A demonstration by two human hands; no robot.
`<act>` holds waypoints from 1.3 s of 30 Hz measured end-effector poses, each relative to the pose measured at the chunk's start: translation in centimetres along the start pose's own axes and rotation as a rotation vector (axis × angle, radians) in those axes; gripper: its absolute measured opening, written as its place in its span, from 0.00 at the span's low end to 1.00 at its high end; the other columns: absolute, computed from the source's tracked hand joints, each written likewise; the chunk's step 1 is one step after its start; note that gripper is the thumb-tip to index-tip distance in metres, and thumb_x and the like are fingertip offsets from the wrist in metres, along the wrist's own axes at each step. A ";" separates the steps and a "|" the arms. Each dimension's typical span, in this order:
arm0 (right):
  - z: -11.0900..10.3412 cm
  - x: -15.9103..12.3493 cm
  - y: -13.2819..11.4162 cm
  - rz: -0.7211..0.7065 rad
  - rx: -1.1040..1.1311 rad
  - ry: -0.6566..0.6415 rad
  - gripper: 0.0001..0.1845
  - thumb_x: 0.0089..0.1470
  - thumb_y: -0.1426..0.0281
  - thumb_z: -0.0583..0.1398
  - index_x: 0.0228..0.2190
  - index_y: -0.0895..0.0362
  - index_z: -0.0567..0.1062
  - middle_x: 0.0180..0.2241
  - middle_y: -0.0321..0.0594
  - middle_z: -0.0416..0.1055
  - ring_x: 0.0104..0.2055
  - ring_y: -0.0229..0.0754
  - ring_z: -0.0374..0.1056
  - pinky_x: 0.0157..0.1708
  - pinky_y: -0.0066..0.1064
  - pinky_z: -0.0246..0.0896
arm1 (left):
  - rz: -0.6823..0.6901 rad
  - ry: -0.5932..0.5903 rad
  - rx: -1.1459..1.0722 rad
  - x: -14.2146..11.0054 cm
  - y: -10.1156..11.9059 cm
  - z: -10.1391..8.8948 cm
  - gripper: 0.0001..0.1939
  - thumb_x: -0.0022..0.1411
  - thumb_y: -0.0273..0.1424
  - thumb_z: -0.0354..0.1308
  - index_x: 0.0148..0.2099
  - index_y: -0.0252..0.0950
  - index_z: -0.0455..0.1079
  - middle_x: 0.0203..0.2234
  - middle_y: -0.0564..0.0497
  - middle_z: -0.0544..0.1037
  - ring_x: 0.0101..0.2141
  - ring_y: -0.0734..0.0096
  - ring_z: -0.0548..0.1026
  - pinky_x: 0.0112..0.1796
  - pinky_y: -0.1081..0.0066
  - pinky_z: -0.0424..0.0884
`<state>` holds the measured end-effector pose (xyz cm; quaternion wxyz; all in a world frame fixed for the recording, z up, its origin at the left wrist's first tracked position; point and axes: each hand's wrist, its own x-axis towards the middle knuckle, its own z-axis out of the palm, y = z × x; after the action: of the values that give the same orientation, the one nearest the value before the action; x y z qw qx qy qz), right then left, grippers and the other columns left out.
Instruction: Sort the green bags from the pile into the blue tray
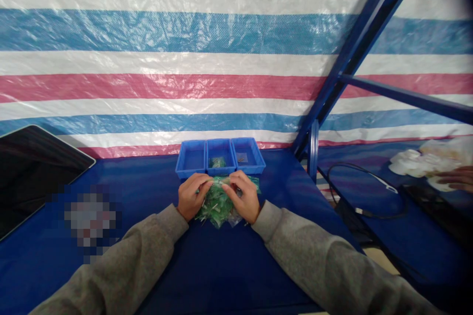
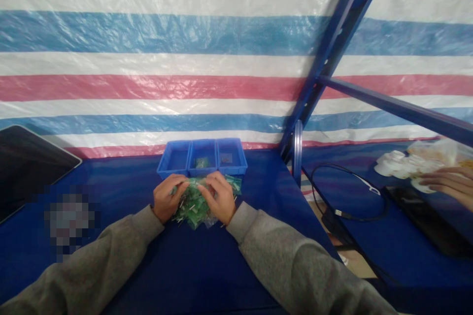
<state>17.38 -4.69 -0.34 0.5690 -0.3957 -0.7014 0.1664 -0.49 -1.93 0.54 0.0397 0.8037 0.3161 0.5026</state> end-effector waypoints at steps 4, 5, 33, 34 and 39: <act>0.1 0.1 -0.2 0.016 -0.011 0.032 0.08 0.56 0.68 0.54 0.30 0.57 0.72 0.30 0.39 0.65 0.31 0.38 0.63 0.32 0.31 0.60 | -0.016 -0.046 -0.025 0.2 0.1 -0.1 0.06 0.60 0.28 0.54 0.39 0.34 0.70 0.31 0.48 0.75 0.30 0.74 0.72 0.34 0.72 0.69; 0.0 0.1 -0.2 0.022 -0.014 0.039 0.08 0.56 0.68 0.54 0.30 0.57 0.72 0.30 0.39 0.66 0.31 0.38 0.63 0.32 0.31 0.60 | -0.020 -0.060 -0.028 0.2 0.1 -0.1 0.06 0.60 0.28 0.54 0.39 0.34 0.70 0.32 0.48 0.75 0.30 0.74 0.71 0.34 0.72 0.69; 0.2 0.0 0.2 0.069 -0.042 0.090 0.08 0.55 0.66 0.57 0.29 0.57 0.72 0.24 0.35 0.66 0.25 0.36 0.61 0.28 0.29 0.59 | -0.083 -0.019 -0.011 0.1 0.0 0.0 0.17 0.58 0.33 0.57 0.49 0.33 0.64 0.31 0.50 0.73 0.24 0.77 0.70 0.30 0.73 0.70; 0.3 0.0 0.3 0.088 -0.036 0.105 0.07 0.54 0.65 0.57 0.30 0.56 0.72 0.24 0.35 0.67 0.25 0.36 0.62 0.28 0.29 0.60 | -0.092 -0.011 -0.010 0.0 -0.1 0.1 0.20 0.57 0.34 0.58 0.51 0.32 0.62 0.30 0.51 0.73 0.23 0.77 0.69 0.30 0.73 0.70; 0.7 -0.2 1.0 0.197 0.124 0.169 0.15 0.52 0.65 0.60 0.42 0.55 0.67 0.24 0.33 0.69 0.23 0.35 0.65 0.27 0.28 0.63 | -0.084 -0.069 0.017 -0.3 -0.4 0.4 0.26 0.54 0.36 0.61 0.53 0.33 0.60 0.30 0.52 0.72 0.22 0.78 0.69 0.29 0.72 0.71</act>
<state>17.13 -4.13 -1.37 0.6305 -0.4392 -0.5970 0.2305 -0.40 -1.62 -0.05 0.0650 0.8069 0.3523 0.4696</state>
